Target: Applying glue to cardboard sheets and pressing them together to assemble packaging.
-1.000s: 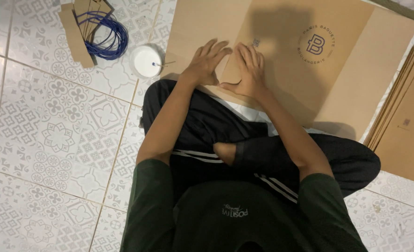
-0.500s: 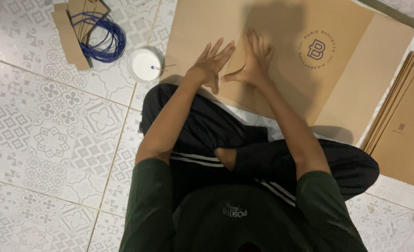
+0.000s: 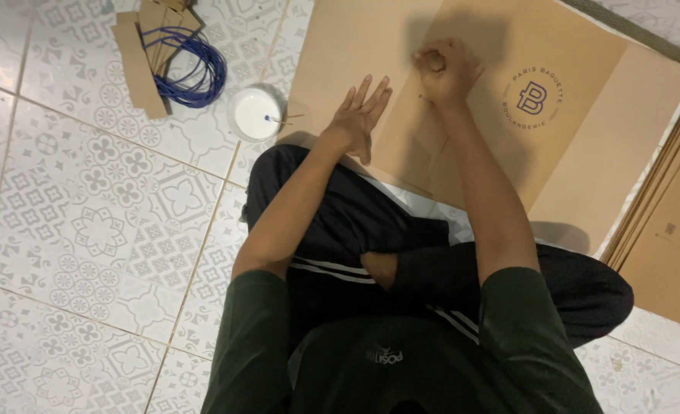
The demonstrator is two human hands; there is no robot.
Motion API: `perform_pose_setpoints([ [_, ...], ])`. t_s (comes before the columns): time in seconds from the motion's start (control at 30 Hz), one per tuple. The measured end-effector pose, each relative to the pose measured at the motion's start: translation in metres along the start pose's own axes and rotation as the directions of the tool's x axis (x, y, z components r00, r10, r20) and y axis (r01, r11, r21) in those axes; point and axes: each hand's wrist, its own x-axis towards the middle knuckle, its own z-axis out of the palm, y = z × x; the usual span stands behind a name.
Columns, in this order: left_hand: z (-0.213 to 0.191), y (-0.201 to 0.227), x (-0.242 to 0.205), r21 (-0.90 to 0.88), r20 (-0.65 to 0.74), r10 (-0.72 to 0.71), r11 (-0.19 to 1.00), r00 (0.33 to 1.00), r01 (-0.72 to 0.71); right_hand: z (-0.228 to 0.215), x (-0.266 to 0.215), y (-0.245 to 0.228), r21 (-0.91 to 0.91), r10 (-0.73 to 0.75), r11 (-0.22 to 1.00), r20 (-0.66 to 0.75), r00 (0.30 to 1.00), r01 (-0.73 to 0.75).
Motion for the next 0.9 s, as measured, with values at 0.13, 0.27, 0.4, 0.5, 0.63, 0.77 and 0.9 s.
perform_pose_setpoints([
  [0.13,0.011,-0.006,-0.004,-0.076,-0.119,0.052,0.995,0.992,-0.061,-0.003,0.001,-0.008,0.026,-0.035,0.999,-0.009,0.999,0.035],
  [0.27,0.022,-0.007,0.004,-0.174,-0.242,-0.005,0.984,0.970,-0.038,-0.017,-0.005,-0.026,-0.001,-0.125,0.992,-0.016,0.992,0.125],
  [0.4,0.023,-0.001,0.007,-0.098,-0.273,-0.063,0.995,0.960,0.038,-0.038,-0.029,-0.037,-0.033,-0.252,0.966,0.115,0.961,0.257],
  [0.5,0.019,0.004,0.006,-0.085,-0.218,-0.086,0.994,0.972,0.069,-0.028,-0.056,-0.016,-0.083,-0.112,0.983,0.420,0.901,0.161],
  [0.63,0.038,-0.003,0.020,-0.044,-0.331,-0.050,0.998,0.942,0.038,-0.035,-0.079,-0.032,-0.105,-0.055,0.984,0.585,0.809,0.143],
  [0.77,0.018,0.003,0.006,0.005,-0.187,-0.024,1.000,0.982,0.026,-0.045,-0.074,-0.044,-0.057,0.029,0.998,0.676,0.737,0.013],
  [0.9,0.019,0.006,0.009,-0.002,-0.064,-0.038,0.999,0.997,0.038,-0.052,-0.058,-0.054,0.009,0.116,0.987,0.654,0.748,-0.161],
])
